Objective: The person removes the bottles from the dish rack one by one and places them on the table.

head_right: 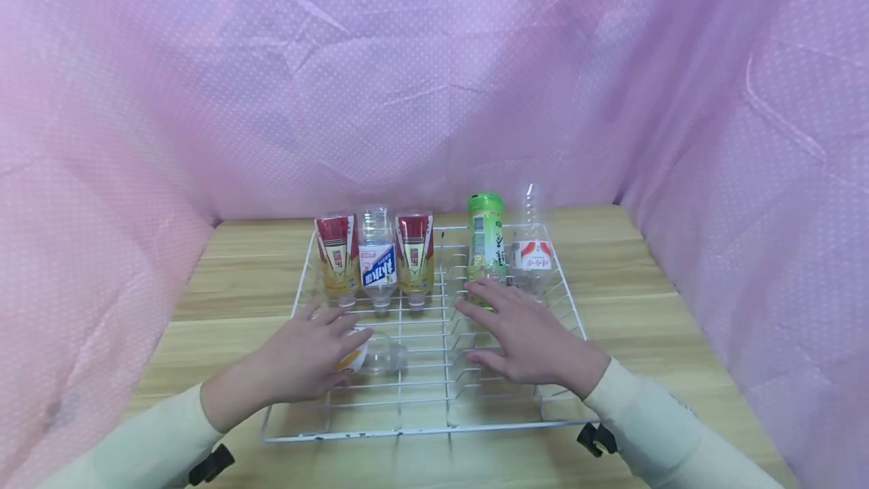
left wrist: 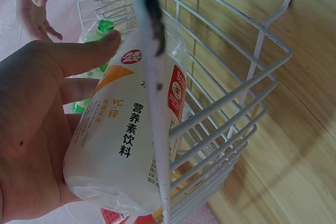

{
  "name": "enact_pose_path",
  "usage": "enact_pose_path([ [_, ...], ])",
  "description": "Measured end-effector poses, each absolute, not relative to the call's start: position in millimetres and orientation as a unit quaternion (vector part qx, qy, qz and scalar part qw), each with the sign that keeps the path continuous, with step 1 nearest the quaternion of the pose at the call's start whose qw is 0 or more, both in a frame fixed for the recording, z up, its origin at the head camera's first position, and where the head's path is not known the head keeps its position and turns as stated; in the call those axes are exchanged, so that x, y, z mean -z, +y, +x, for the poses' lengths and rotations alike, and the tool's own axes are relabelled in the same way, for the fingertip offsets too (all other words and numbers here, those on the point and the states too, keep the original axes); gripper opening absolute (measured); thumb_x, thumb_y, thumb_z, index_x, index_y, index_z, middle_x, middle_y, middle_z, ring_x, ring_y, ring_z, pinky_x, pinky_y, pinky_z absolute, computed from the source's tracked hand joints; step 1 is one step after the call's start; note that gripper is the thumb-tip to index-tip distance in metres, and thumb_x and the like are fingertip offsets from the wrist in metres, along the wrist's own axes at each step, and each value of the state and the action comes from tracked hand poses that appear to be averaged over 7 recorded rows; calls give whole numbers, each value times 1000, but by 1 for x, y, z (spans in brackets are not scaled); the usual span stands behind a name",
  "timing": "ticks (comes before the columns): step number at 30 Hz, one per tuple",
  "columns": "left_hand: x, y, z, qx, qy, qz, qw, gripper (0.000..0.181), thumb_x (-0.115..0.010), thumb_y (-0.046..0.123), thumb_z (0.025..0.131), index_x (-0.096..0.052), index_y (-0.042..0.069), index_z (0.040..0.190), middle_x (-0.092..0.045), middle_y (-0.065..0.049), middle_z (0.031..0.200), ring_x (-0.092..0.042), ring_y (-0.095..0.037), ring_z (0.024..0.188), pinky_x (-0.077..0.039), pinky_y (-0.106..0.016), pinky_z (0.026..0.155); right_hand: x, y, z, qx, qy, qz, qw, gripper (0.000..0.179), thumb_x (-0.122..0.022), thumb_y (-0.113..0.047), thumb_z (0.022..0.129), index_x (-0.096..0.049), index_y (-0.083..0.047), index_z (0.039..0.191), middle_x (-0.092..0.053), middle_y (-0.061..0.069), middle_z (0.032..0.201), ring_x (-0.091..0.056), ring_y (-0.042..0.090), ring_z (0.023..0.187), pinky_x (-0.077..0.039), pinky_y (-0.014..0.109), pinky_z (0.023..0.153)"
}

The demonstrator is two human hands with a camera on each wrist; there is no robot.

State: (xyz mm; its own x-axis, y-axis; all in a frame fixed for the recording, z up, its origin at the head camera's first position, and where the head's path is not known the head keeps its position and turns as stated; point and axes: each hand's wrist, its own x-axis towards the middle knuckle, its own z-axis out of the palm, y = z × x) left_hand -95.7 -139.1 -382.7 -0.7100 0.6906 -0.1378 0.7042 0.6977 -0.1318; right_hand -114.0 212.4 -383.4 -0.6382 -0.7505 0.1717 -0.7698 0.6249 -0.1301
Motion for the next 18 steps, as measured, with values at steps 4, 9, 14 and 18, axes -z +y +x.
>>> enact_pose_path([
  [4, 383, -138, -96, 92, 921, 377, 39, 64, -75, 54, 85, -61, 20, 138, -62, -10, 132, -58, -34, 122, -42, -63, 100, 384, 210, -114, -100, -899, 423, 54, 71, -70, -50, 90, -51, -12, 148, -40, 16, 157, -35, 43, 143, -34, 64, 110],
  [9, 384, -136, -97, 102, 920, 379, 18, 65, -75, 58, 84, -63, 19, 135, -67, -8, 118, -63, -29, 108, -49, -52, 88, 386, 208, -114, -97, -902, 418, 50, 72, -71, -49, 90, -50, -14, 150, -39, 15, 157, -34, 44, 143, -34, 66, 109],
  [14, 385, -133, -97, 106, 919, 380, 7, 62, -76, 57, 82, -66, 18, 130, -69, -5, 107, -65, -26, 97, -50, -43, 75, 387, 207, -113, -105, -904, 411, 43, 72, -72, -48, 90, -50, -14, 149, -40, 15, 157, -35, 45, 142, -35, 66, 108],
  [18, 381, -133, -98, 103, 920, 378, 9, 65, -77, 53, 83, -62, 18, 136, -70, -7, 115, -66, -29, 103, -54, -47, 82, 388, 206, -114, -114, -902, 414, 53, 70, -72, -46, 90, -51, -14, 149, -42, 15, 155, -38, 43, 141, -36, 65, 108],
])
